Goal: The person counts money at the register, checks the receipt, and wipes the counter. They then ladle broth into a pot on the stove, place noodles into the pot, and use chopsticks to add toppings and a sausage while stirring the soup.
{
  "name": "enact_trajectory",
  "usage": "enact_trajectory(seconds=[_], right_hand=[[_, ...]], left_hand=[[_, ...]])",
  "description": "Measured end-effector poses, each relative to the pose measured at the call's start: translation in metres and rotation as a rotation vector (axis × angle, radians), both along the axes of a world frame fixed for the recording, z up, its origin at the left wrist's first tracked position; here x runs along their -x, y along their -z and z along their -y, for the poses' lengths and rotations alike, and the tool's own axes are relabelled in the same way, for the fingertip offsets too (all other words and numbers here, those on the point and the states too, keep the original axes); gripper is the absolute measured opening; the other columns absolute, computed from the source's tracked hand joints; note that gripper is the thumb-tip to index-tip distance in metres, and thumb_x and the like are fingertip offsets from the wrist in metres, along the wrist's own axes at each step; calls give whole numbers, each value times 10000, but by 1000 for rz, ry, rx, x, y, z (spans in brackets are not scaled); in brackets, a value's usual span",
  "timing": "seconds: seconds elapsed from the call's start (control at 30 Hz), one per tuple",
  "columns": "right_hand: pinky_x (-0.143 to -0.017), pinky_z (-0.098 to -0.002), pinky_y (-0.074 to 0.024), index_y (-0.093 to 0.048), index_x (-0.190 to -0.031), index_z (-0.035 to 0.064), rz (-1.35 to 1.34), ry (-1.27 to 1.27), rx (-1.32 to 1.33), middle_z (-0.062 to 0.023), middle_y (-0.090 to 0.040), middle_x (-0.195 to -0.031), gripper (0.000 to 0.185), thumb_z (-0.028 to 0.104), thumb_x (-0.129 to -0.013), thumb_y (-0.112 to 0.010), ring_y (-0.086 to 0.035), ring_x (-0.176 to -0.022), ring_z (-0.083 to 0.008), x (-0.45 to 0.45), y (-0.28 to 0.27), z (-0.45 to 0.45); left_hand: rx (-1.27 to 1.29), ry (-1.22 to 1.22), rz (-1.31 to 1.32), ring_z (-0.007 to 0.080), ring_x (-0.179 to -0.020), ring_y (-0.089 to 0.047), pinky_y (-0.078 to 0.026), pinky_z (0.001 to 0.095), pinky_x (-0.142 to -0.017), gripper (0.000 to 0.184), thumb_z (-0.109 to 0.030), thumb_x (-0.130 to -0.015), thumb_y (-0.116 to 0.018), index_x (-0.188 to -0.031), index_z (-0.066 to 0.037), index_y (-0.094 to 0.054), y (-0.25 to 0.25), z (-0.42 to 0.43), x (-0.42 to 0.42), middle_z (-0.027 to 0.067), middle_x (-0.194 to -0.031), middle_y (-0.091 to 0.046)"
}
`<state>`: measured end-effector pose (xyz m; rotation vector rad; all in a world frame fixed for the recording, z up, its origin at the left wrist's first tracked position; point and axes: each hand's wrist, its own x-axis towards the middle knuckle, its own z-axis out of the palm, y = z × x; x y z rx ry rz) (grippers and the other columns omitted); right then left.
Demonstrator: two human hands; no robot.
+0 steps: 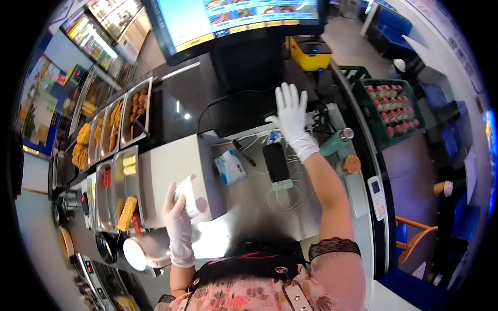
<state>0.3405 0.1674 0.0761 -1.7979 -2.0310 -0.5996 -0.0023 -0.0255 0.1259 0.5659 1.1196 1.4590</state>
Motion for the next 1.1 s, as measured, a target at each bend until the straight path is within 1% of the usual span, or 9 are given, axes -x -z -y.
enact_trajectory(seconds=[0.17,0.3,0.43,0.5,0.63,0.83,0.87,0.97,1.1], right_hand=[[-1112,-590,-178,-359,-1411,13,-22,103,7,-147,-328,-1482,1014,561,-638,-722,-258,-1382,-337,12,2,3],[-1085,-535,-285,-408,-1355,-4,-301,-391,-135,-195,-419,-1386,851,372,-691,-786,-385,-1289,-373,46,-24,42],[-1052,-402,-370,-450,-1340,15,-1439,-859,754,-196,-513,-1291,746,344,-755,-776,-475,-1240,-322,120,-22,134],[-1063,-394,-359,-447,-1343,6,-1047,-1098,706,-191,-510,-1306,755,318,-748,-793,-442,-1282,-314,148,-8,160],[-1059,-410,-359,-501,-1297,7,-1218,-1132,805,-196,-526,-1285,715,309,-728,-811,-440,-1275,-355,203,18,219],[-1010,-400,-395,-570,-1208,10,-1007,-1160,1136,-174,-598,-1165,457,151,-803,-727,-524,-1162,-353,248,2,286],[-994,-369,-417,-548,-1242,-10,-1151,-1093,1344,-161,-596,-1184,446,68,-823,-679,-547,-1151,-285,256,-6,299],[-953,-286,-448,-484,-1310,-40,-1223,-1166,1475,-101,-596,-1223,472,-13,-861,-625,-572,-1070,-142,292,-20,332],[-971,-292,-433,-389,-1382,-46,-1240,-1193,1617,-107,-567,-1265,539,-12,-885,-594,-557,-1104,-137,368,-26,387]], left_hand=[[42,13,-129,186,-1083,-570,-488,289,-895,554,-53,-888,-598,-1401,11,-399,15,-7,-7,152,-1242,-557],[-42,-26,-87,151,-1008,-601,-498,282,-881,540,3,-906,-578,-1413,-11,-391,3,2,-22,122,-1205,-593],[-64,-142,-114,157,-1047,-590,-485,289,-911,541,9,-910,-565,-1417,-6,-379,1,22,-22,125,-1238,-576],[-74,-222,-141,165,-1069,-583,-478,293,-925,537,16,-909,-559,-1415,-3,-381,1,35,-17,134,-1283,-547],[-21,-436,-62,185,-1146,-544,-452,303,-961,545,43,-897,-552,-1411,19,-373,-1,79,4,154,-1356,-487],[-109,-678,-96,153,-1123,-539,-445,277,-951,509,71,-883,-567,-1371,17,-434,-9,158,63,100,-1302,-528],[-112,-726,-107,130,-1080,-551,-452,258,-921,488,65,-878,-583,-1349,15,-467,-8,171,76,77,-1253,-554],[-151,-804,-106,107,-1012,-553,-445,245,-891,483,61,-867,-599,-1335,38,-477,-11,216,117,76,-1196,-583],[-194,-959,-96,97,-925,-572,-467,235,-824,466,44,-865,-626,-1314,28,-502,-24,290,189,46,-1079,-615]])
